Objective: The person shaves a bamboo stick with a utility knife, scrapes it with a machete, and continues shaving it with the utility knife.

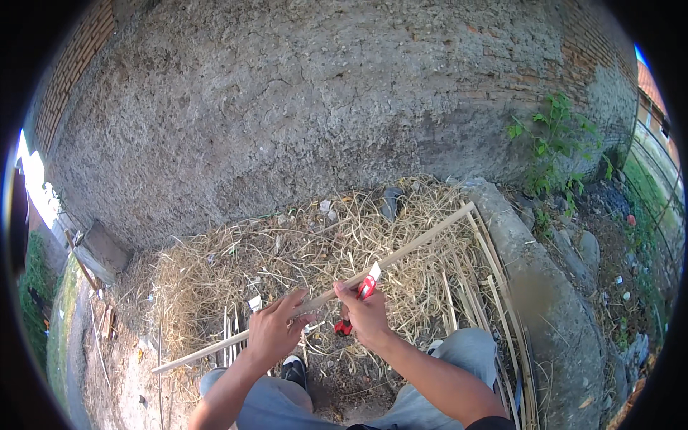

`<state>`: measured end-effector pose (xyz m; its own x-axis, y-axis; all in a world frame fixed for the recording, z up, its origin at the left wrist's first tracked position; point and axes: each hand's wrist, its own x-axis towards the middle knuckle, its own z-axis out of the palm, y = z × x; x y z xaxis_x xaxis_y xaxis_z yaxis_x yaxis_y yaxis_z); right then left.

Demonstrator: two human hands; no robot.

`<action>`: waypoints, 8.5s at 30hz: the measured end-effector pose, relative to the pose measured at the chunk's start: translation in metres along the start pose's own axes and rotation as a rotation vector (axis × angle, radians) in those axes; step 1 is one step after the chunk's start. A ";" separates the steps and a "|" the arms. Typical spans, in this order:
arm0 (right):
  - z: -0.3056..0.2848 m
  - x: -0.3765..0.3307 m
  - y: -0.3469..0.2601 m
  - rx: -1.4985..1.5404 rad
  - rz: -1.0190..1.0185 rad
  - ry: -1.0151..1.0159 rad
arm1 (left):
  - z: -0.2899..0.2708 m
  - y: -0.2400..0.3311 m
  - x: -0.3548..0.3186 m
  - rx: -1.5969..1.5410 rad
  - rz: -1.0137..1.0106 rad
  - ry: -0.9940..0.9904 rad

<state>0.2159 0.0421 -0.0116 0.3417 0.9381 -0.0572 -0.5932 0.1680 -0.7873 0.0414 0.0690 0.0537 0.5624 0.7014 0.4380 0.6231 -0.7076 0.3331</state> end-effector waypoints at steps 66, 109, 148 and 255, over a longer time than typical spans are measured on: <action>-0.007 0.000 0.027 -1.828 -0.091 -0.222 | 0.052 -0.002 -0.040 -0.357 -0.535 -0.481; -0.015 -0.001 0.039 -1.828 -0.144 -0.231 | 0.051 0.002 -0.058 -0.354 -0.549 -0.475; -0.024 0.016 0.015 -1.875 -0.123 -0.104 | 0.049 0.016 -0.082 -0.421 -0.510 -0.541; 0.002 -0.001 0.008 -1.700 -0.059 -0.196 | 0.022 -0.017 -0.074 -1.044 -1.011 -0.557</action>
<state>0.2090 0.0437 -0.0167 0.1688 0.9849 -0.0381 0.8438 -0.1644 -0.5109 0.0007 0.0307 -0.0026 0.4284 0.6806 -0.5943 0.3456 0.4843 0.8038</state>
